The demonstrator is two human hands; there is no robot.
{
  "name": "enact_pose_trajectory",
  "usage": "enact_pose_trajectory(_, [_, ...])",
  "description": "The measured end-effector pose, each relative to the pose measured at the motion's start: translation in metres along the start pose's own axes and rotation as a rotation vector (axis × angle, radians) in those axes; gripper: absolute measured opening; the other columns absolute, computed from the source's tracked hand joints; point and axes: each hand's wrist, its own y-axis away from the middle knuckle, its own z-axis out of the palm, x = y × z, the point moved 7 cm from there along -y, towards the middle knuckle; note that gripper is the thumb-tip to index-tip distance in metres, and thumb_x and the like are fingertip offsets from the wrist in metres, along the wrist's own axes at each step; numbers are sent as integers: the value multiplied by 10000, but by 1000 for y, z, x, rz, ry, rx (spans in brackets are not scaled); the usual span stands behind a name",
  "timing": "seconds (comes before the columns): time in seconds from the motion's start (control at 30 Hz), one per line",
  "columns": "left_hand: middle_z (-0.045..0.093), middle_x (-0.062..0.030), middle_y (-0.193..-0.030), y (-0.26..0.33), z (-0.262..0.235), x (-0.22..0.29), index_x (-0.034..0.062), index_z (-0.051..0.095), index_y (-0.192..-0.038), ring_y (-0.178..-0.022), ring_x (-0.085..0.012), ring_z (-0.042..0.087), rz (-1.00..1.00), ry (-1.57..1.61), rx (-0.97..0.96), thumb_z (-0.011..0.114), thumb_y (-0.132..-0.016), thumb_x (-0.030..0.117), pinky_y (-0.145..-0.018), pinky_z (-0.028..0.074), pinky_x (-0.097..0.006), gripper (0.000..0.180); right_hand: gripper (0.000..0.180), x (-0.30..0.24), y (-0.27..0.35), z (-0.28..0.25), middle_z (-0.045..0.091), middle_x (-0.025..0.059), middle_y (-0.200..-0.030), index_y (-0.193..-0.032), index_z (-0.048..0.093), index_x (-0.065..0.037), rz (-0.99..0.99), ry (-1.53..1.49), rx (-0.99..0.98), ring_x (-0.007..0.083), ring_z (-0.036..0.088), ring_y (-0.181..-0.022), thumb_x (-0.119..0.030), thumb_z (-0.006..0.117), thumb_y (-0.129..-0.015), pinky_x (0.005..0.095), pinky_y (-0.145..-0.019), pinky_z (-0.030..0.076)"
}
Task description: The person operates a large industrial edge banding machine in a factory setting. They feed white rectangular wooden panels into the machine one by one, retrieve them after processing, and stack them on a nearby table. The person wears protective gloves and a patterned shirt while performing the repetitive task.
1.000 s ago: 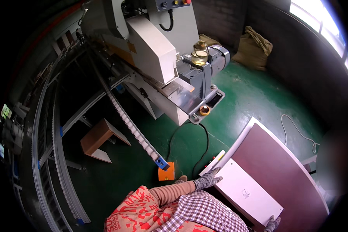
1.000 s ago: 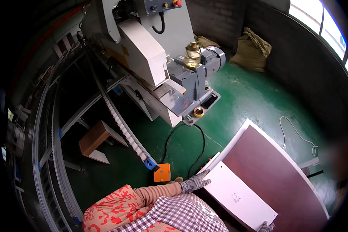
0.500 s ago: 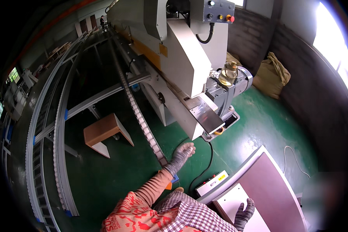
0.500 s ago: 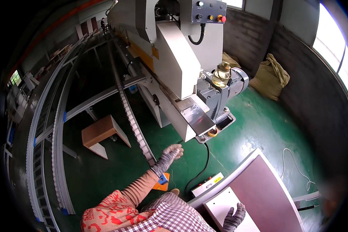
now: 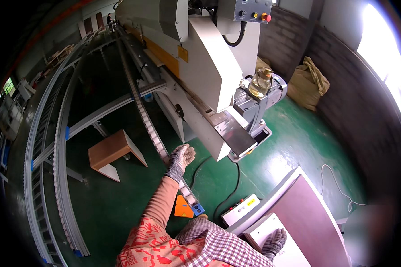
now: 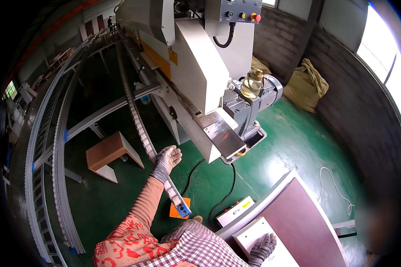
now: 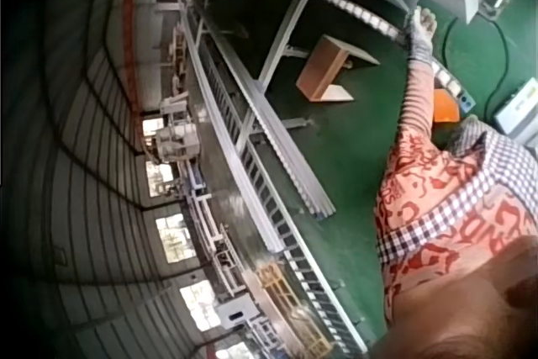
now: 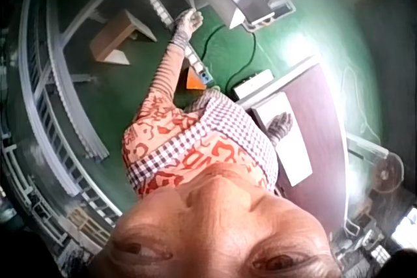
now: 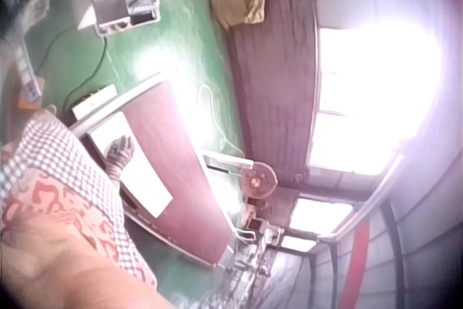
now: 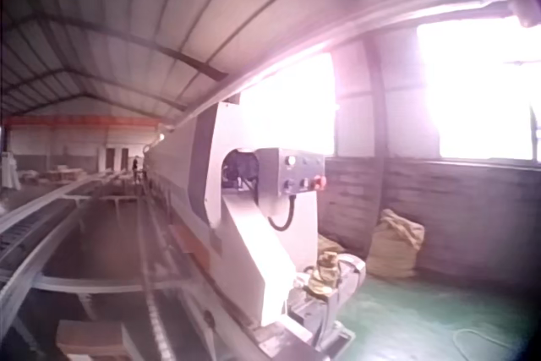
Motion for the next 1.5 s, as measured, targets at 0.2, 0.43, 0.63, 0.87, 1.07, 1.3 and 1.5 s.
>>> enact_pose_trajectory(0.2, [681, -69, -973, -19, 7, 19, 105, 598, -1124, -868, -225, 665, 22, 46, 5, 540, -960, 261, -813, 546, -405, 233, 382, -8, -2, -3, 512, 236, -1320, -1210, 560, 39, -36, 99, -6, 408, 423, -1292, -147, 586, -877, 525, -1108, 294])
enact_pose_trajectory(0.43, [676, -56, -986, -47, 11, 33, 105, 596, -1133, -868, -215, 663, 37, 60, -19, 588, -941, 270, -794, 543, -388, 253, 367, -10, -3, -5, 526, 246, -1300, -1171, 583, 42, -45, 107, 7, 421, 437, -1272, -174, 577, -874, 540, -1094, 305])
enact_pose_trajectory(0.63, [664, -58, -984, -55, 16, 39, 78, 563, -1195, -891, -213, 650, 43, 41, -18, 554, -954, 288, -809, 549, -382, 320, 380, -15, -7, -9, 540, 243, -1280, -1154, 594, 46, 1, 103, -17, 427, 442, -1261, -193, 576, -860, 533, -1089, 309])
enact_pose_trajectory(0.87, [665, -52, -1028, -74, 13, 34, 92, 557, -1219, -921, -215, 649, 24, 38, 3, 548, -956, 291, -841, 529, -395, 330, 391, -13, -8, -8, 536, 240, -1291, -1153, 598, 45, 14, 102, -42, 413, 438, -1267, -206, 576, -854, 528, -1091, 308])
enact_pose_trajectory(1.07, [644, -64, -1107, -85, 18, 35, 101, 516, -1270, -988, -226, 630, 15, -1, 39, 528, -964, 304, -904, 501, -406, 367, 390, -17, -9, -9, 526, 230, -1311, -1167, 594, 39, 26, 99, -48, 407, 424, -1286, -206, 568, -864, 520, -1105, 291])
enact_pose_trajectory(1.3, [592, -110, -1231, -110, 32, 35, 85, 508, -1231, -1093, -280, 592, 40, -66, 115, 509, -973, 334, -978, 458, -450, 359, 416, -11, -8, -6, 511, 232, -1326, -1201, 579, 21, 23, 111, -69, 408, 424, -1285, -199, 587, -848, 520, -1111, 285])
enact_pose_trajectory(1.5, [571, -127, -1270, -147, 39, 22, 88, 484, -1297, -1117, -293, 583, 14, -105, 150, 532, -958, 350, -983, 448, -461, 431, 417, -16, -9, -9, 518, 237, -1311, -1193, 582, 20, 5, 111, -50, 415, 437, -1267, -217, 589, -850, 521, -1104, 288])
